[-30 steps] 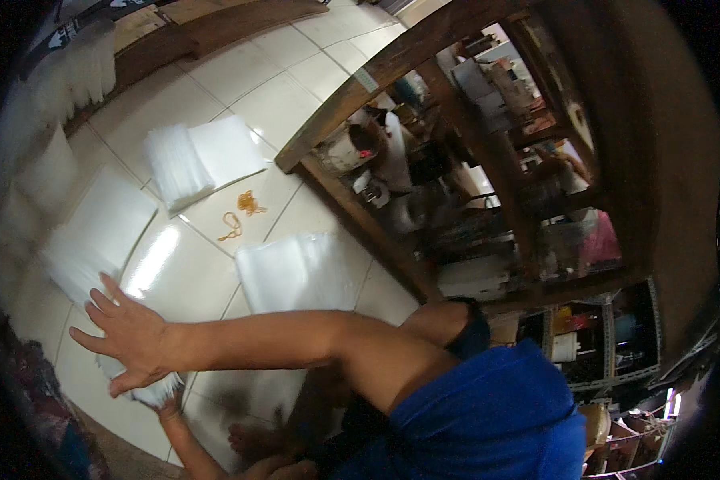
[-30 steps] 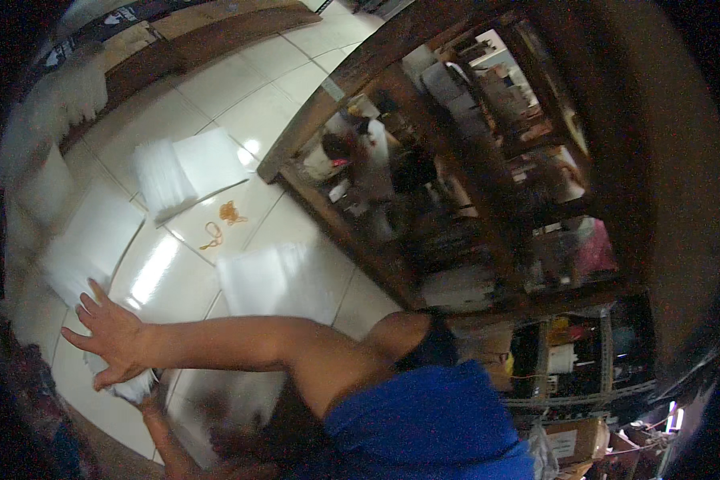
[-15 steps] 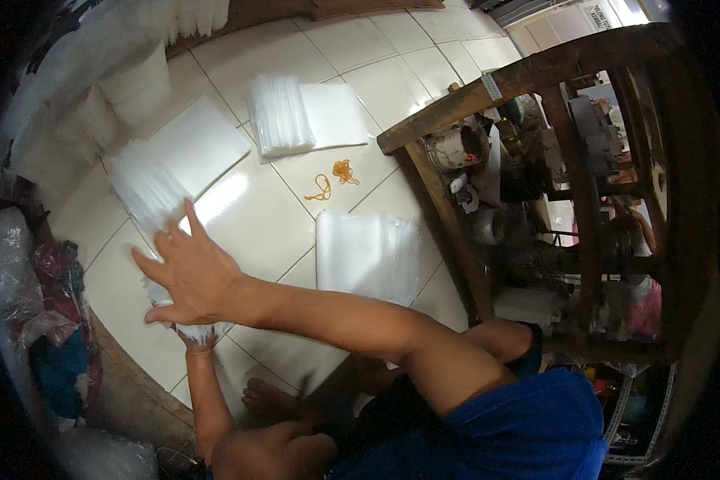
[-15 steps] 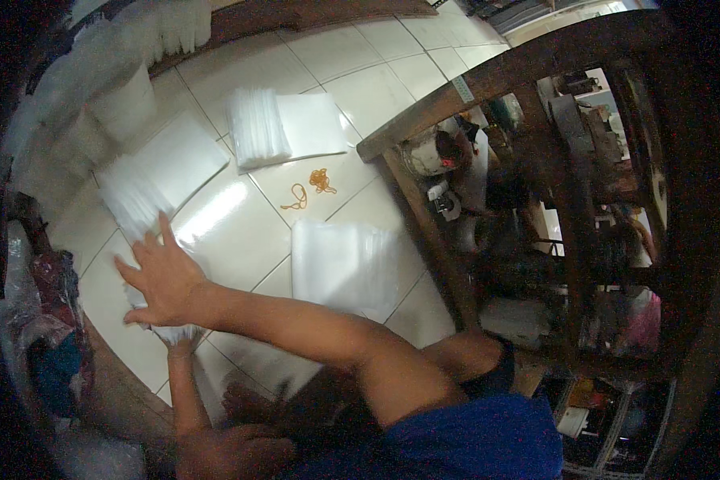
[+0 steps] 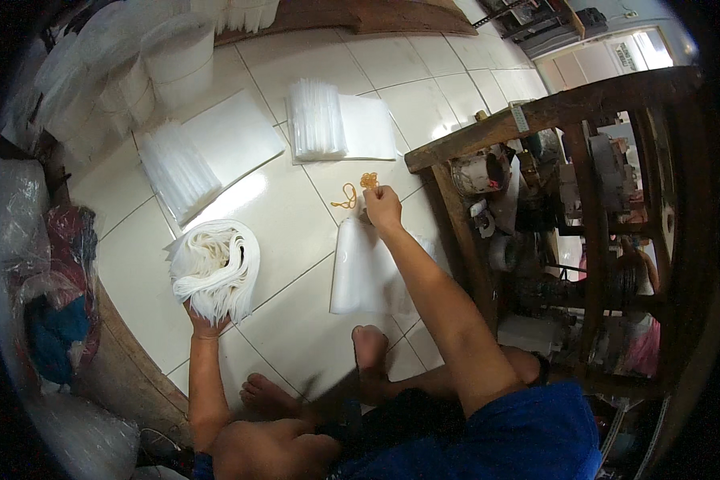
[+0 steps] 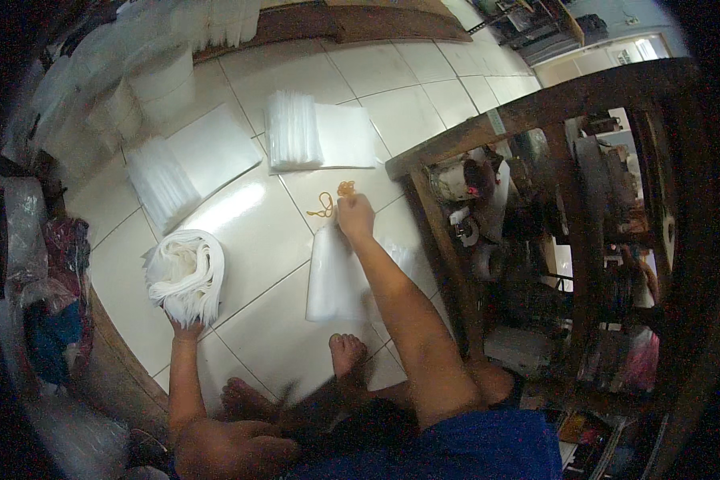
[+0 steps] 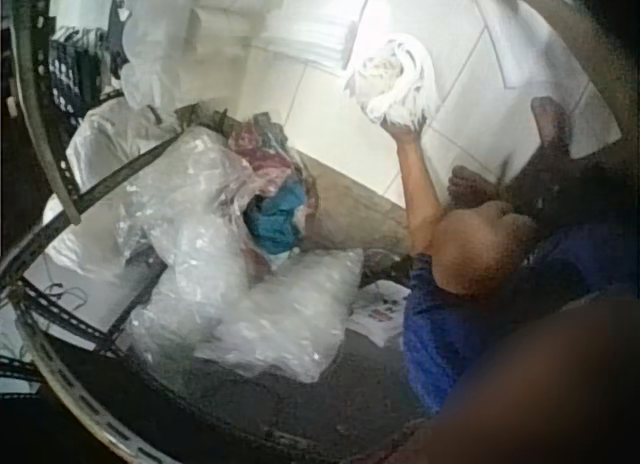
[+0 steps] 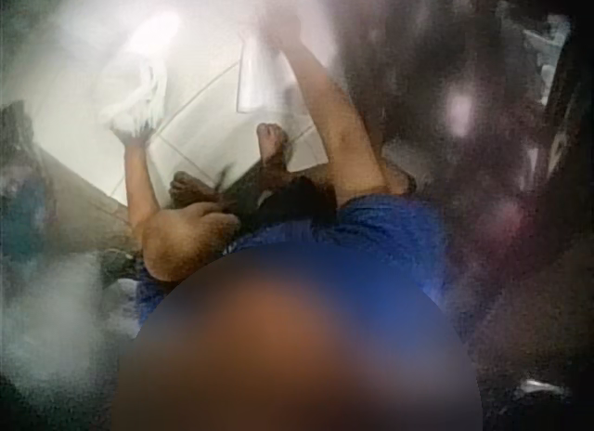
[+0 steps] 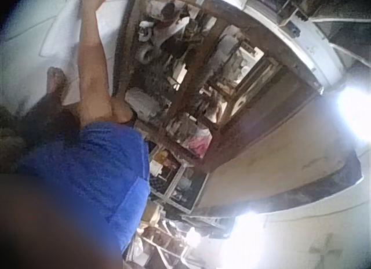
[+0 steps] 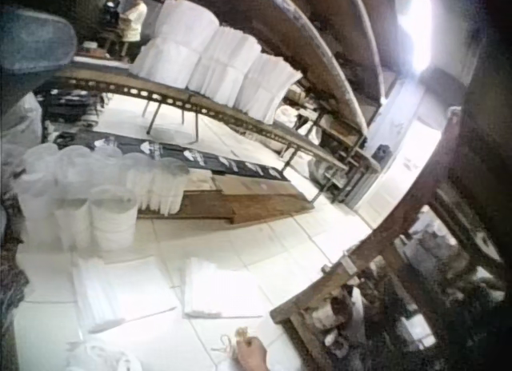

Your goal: The person sits on the floor and repeatedly folds stacks of white plastic sheets by hand. They retrieve sheets from a nearby shelf, fold them into smaller rectangles, and place them into neat piles on the floor.

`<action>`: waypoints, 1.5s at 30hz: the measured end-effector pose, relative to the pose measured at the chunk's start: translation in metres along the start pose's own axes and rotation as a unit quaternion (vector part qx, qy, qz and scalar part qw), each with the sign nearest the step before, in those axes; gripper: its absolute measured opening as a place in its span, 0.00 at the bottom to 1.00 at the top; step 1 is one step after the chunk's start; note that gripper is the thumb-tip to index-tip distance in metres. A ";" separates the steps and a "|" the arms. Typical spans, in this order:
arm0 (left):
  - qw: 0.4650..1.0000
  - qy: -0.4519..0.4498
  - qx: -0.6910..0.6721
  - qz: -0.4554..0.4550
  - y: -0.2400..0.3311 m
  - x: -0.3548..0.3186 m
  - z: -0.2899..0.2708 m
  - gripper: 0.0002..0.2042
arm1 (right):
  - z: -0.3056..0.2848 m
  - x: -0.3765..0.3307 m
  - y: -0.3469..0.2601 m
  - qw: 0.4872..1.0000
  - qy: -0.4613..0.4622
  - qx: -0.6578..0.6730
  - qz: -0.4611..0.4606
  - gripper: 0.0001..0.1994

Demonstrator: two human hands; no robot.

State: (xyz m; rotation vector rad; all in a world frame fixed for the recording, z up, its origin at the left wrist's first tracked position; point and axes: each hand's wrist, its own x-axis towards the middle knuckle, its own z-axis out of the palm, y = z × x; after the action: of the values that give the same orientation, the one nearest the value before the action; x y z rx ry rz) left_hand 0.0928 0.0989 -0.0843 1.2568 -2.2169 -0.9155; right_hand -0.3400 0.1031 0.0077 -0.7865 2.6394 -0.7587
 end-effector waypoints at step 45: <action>0.962 0.121 -0.246 0.000 0.029 0.025 -0.015 0.38 | -0.055 -0.108 -0.122 0.801 -0.560 0.204 -0.050 0.10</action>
State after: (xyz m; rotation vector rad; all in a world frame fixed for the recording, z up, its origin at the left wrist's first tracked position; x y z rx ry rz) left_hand 0.0727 0.0832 -0.0520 1.0616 -1.6615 -1.1534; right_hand -0.2226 0.1002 0.1334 -0.8623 1.3222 -0.5669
